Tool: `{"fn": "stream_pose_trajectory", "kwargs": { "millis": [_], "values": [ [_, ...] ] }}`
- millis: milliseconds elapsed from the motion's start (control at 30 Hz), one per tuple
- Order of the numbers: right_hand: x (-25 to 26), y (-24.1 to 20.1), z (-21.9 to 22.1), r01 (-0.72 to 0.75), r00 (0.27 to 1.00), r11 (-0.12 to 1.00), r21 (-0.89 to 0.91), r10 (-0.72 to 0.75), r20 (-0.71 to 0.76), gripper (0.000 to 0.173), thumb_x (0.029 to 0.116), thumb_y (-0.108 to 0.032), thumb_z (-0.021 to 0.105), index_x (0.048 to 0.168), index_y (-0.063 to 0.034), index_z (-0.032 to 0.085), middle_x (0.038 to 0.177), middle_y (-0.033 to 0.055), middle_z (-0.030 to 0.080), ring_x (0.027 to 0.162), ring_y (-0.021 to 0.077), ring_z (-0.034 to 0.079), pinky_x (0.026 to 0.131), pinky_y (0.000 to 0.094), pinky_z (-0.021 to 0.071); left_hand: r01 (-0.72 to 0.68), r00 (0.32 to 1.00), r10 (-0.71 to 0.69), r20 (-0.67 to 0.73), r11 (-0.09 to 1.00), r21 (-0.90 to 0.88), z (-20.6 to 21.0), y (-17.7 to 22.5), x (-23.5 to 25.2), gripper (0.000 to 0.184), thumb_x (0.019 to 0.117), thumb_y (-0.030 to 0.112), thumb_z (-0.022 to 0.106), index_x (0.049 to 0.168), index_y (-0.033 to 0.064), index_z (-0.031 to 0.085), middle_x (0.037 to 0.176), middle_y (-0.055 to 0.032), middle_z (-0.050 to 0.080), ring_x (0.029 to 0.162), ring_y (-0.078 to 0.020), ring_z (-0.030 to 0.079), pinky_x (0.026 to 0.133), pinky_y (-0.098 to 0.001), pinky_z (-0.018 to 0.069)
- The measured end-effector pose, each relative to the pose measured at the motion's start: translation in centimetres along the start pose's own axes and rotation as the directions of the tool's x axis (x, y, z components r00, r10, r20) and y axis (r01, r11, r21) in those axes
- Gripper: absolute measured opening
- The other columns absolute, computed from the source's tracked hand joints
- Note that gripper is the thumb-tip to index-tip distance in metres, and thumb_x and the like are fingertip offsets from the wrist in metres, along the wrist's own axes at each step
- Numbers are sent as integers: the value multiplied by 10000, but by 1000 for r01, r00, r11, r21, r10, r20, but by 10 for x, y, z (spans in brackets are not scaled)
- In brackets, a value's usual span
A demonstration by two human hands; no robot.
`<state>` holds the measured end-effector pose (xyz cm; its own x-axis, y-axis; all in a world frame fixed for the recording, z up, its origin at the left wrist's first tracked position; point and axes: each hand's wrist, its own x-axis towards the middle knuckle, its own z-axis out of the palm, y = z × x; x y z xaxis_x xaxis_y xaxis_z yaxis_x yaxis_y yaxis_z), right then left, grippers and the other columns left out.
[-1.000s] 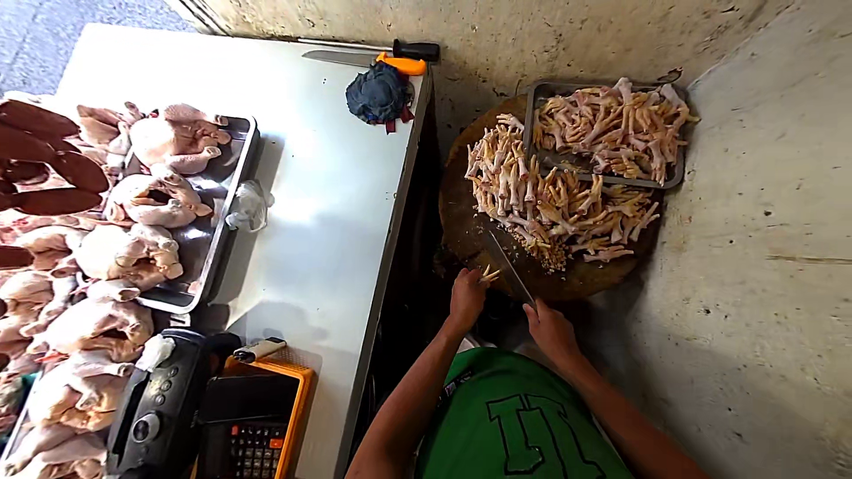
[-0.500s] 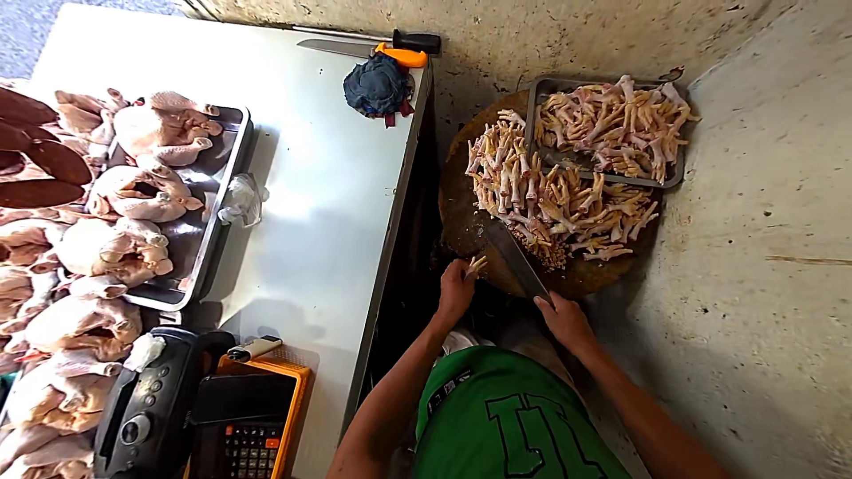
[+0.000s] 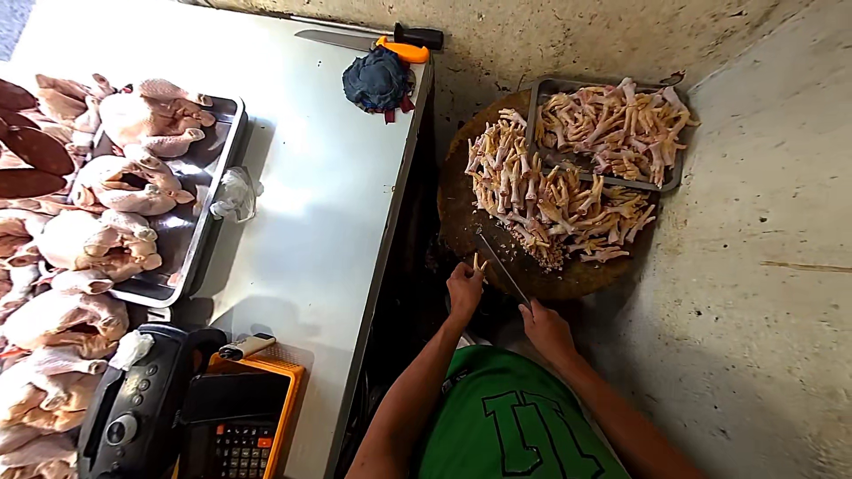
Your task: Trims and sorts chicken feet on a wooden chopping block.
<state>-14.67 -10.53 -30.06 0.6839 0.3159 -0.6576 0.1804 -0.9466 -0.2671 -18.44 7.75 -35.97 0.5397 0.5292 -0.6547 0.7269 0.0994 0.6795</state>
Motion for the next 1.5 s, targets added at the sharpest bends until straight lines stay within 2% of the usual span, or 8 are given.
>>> {"fn": "stream_pose_trajectory", "kwargs": {
  "millis": [300, 433, 567, 867, 967, 1067, 1333, 1500],
  "values": [
    [-18, 6, 8, 196, 949, 954, 226, -126, -290, 426, 1080, -314, 501, 1155, 64, 683, 756, 200, 671, 706, 363, 682, 669, 555, 543, -130, 991, 125, -53, 988, -86, 9, -24, -13, 233, 1006, 236, 650, 943, 15, 690, 817, -66, 644, 768, -151, 608, 759, -360, 506],
    [2, 11, 17, -4, 1000, 988, 156, 5, -2, 444, 1112, -353, 441, 1348, -16, 609, 971, 234, 720, 944, 410, 712, 854, 588, 541, -116, 992, 113, -58, 992, -51, 14, -17, -13, 251, 1024, 237, 629, 951, 4, 690, 843, -87, 651, 792, -169, 617, 777, -372, 508],
    [12, 22, 0, -51, 998, 985, 167, 42, 56, 454, 1100, -395, 465, 1252, -8, 648, 954, 236, 702, 938, 411, 695, 842, 604, 528, -141, 986, 131, -105, 986, -92, 12, -21, -11, 237, 1005, 214, 645, 964, -15, 685, 845, -101, 653, 791, -178, 624, 772, -376, 525],
    [16, 53, -11, -133, 991, 970, 206, 137, -7, 469, 1084, -391, 512, 1281, 13, 648, 982, 258, 723, 956, 441, 711, 848, 616, 542, -448, 819, 356, -449, 887, -115, -23, 103, 72, 286, 1008, 139, 633, 1201, -70, 599, 846, -116, 670, 757, -170, 660, 744, -348, 570],
    [20, 55, -13, -156, 988, 966, 204, 150, 46, 485, 1081, -421, 496, 1311, -20, 642, 998, 231, 734, 976, 416, 716, 861, 602, 547, -293, 898, 386, -212, 882, 368, -28, 135, 128, 322, 1054, 221, 538, 1196, -23, 695, 1160, -186, 708, 1152, -304, 660, 1046, -478, 502],
    [20, 60, -17, -122, 991, 970, 209, 109, 75, 492, 1083, -428, 481, 1280, -10, 650, 974, 233, 732, 964, 413, 721, 853, 595, 553, -165, 956, 292, -18, 586, 793, -22, 170, 129, 338, 1022, 277, 526, 1172, 68, 745, 1417, -182, 597, 1382, -428, 460, 1108, -642, 339],
    [27, 73, -33, -99, 983, 935, 340, 40, 177, 532, 1065, -444, 491, 1271, 16, 660, 1052, 260, 731, 1038, 439, 707, 907, 631, 536, -647, 733, 567, 375, 413, 641, 62, 293, 120, 310, 1022, 60, 491, 1254, 16, 691, 1320, -176, 659, 1301, -340, 581, 1120, -487, 452],
    [29, 70, -43, -116, 976, 931, 346, 43, 212, 562, 1066, -471, 481, 1282, 18, 652, 1087, 258, 726, 1061, 427, 703, 929, 632, 527, -451, 892, 284, 351, 532, 717, 152, 330, 178, 439, 1033, 230, 551, 1409, 4, 533, 1371, -275, 590, 1269, -433, 594, 1008, -611, 508]
  ]
}}
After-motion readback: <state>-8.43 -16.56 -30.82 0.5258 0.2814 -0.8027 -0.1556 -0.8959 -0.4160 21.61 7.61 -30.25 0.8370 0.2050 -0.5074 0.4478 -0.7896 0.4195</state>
